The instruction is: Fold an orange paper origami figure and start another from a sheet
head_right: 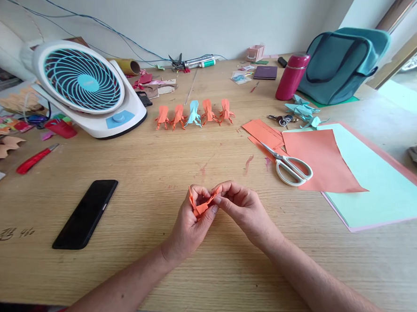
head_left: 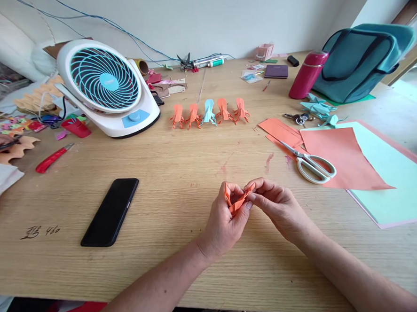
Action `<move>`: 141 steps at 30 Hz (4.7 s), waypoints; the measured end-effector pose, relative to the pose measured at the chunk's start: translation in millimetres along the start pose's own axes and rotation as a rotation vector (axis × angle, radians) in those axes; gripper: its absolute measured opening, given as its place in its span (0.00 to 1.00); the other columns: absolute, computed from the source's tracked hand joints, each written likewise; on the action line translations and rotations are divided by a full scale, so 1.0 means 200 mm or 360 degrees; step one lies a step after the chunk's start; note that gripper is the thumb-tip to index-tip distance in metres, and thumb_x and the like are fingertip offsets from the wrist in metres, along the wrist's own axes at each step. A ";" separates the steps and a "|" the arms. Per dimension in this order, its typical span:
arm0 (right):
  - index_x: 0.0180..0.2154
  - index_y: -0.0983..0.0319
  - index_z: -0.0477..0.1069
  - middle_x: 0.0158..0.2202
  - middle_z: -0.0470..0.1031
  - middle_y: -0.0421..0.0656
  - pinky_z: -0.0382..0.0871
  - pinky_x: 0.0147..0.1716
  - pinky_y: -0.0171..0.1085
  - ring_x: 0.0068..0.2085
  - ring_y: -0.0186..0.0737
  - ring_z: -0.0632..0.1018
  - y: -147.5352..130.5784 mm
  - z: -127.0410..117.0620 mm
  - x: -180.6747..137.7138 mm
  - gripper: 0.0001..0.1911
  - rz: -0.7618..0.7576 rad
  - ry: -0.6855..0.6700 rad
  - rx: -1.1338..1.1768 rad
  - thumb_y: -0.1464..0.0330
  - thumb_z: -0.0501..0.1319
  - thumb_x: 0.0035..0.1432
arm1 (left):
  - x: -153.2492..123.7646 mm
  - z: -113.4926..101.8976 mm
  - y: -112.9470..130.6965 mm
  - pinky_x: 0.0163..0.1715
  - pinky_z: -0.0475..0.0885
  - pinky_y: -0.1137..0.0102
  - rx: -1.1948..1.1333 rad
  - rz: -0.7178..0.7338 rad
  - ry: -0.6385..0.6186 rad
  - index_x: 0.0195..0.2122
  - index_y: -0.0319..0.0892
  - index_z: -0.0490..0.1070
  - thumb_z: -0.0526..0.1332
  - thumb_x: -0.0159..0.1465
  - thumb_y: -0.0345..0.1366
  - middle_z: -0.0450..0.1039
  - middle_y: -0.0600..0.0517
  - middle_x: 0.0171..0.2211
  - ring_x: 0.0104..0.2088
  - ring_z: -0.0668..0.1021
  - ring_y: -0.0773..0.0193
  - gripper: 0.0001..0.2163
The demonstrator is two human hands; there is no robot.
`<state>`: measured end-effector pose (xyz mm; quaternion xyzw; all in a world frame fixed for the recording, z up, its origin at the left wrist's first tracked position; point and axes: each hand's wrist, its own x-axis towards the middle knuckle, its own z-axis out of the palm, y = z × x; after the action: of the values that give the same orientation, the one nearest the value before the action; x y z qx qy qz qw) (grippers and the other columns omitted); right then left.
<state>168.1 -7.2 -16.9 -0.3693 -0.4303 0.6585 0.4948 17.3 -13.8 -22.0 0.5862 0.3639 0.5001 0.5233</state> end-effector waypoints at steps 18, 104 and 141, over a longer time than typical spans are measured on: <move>0.36 0.57 0.78 0.35 0.79 0.39 0.70 0.43 0.35 0.39 0.36 0.77 0.00 0.00 0.00 0.05 0.0046 -0.0025 -0.0018 0.64 0.69 0.59 | 0.02 0.01 0.01 0.34 0.68 0.73 -0.0029 -0.0048 0.0022 0.34 0.44 0.57 0.62 0.67 0.35 0.63 0.55 0.33 0.33 0.70 0.69 0.11; 0.34 0.60 0.71 0.30 0.71 0.40 0.65 0.34 0.36 0.33 0.38 0.72 -0.04 -0.01 0.00 0.13 -0.0214 0.0007 -0.0735 0.57 0.63 0.64 | 0.00 -0.02 0.02 0.32 0.68 0.75 0.0204 -0.0072 0.0168 0.34 0.41 0.67 0.60 0.64 0.30 0.71 0.54 0.30 0.30 0.73 0.69 0.02; 0.31 0.61 0.74 0.21 0.73 0.37 0.62 0.22 0.30 0.22 0.30 0.69 -0.03 0.01 0.01 0.12 0.0091 -0.0071 -0.0133 0.60 0.71 0.56 | 0.02 -0.02 0.01 0.25 0.58 0.74 -0.0148 -0.0520 -0.0357 0.27 0.41 0.63 0.69 0.57 0.38 0.59 0.60 0.22 0.24 0.63 0.73 0.14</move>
<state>168.2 -4.2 -10.3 -0.3872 -0.4576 0.6619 0.4501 14.8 -9.6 -18.5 0.5466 0.3702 0.3564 0.6612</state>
